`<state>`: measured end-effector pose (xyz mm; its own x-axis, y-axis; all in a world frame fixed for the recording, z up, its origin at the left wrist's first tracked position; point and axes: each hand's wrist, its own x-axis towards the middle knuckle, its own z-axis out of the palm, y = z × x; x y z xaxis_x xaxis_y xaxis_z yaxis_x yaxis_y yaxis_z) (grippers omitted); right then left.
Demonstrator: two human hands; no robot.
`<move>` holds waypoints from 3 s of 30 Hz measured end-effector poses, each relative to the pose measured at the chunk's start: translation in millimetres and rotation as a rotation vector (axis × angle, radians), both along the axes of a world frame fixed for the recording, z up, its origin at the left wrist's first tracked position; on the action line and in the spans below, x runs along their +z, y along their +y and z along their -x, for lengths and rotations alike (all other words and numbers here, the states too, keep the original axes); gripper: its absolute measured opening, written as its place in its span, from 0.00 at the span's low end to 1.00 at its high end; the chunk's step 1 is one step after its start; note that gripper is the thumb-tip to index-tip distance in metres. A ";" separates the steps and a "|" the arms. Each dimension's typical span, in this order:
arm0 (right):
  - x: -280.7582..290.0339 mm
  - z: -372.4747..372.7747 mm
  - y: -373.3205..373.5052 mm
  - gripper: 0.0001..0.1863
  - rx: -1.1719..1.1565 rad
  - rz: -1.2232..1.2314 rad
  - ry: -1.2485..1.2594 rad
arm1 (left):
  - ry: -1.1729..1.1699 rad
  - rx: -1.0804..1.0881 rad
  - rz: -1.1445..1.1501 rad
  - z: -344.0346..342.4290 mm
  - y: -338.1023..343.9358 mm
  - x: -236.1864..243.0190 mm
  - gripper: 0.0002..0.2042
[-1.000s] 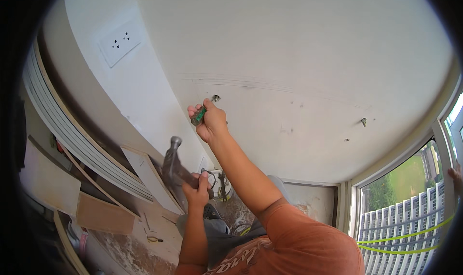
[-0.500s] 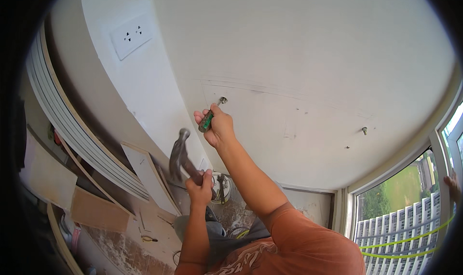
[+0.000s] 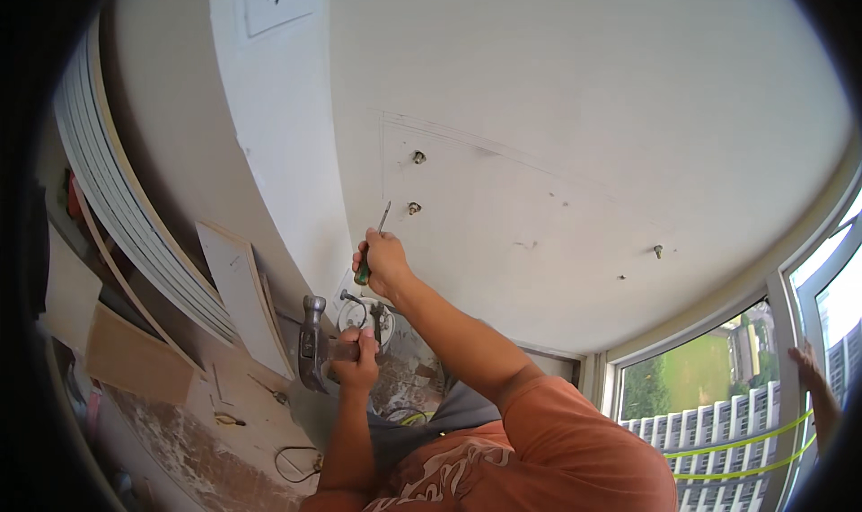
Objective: The person installs metal fixtures into pre-drilled holes in the ceiling. They use a hammer and screwdriver to tap and secure the fixtures, then tighten them with a wrench. The person works on multiple fixtures in sequence.
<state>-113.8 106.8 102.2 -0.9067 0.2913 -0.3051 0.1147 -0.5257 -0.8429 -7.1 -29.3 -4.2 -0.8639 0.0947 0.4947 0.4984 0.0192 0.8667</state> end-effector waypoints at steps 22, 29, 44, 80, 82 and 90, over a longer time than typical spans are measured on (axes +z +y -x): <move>87.4 -32.7 65.4 0.15 -0.044 -0.567 0.059 | -0.326 -0.279 -0.066 -37.8 -8.0 -31.4 0.09; 82.2 -18.2 65.4 0.15 -0.056 -0.321 0.051 | -0.336 -0.290 -0.053 -38.0 -1.7 -25.7 0.09; 73.6 -9.4 56.8 0.12 -0.052 -0.205 0.159 | 0.200 -0.175 -0.130 15.5 43.2 14.9 0.10; 80.4 -26.7 79.0 0.11 0.033 -0.065 0.158 | 0.092 -0.236 -0.070 -4.9 25.8 -7.0 0.13; 81.0 -72.5 51.4 0.13 0.211 -0.327 0.118 | 0.018 -0.219 -0.049 -25.3 12.6 -32.7 0.13; -21.9 -194.6 135.3 0.19 -0.075 -0.213 -0.126 | -0.260 -0.088 0.392 -32.1 13.1 -52.7 0.13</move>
<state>80.8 242.2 80.2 -0.8389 0.4260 -0.3388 0.1929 -0.3493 -0.9169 25.0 -16.2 -56.9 -0.9346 0.3094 0.1755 0.2805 0.3375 0.8986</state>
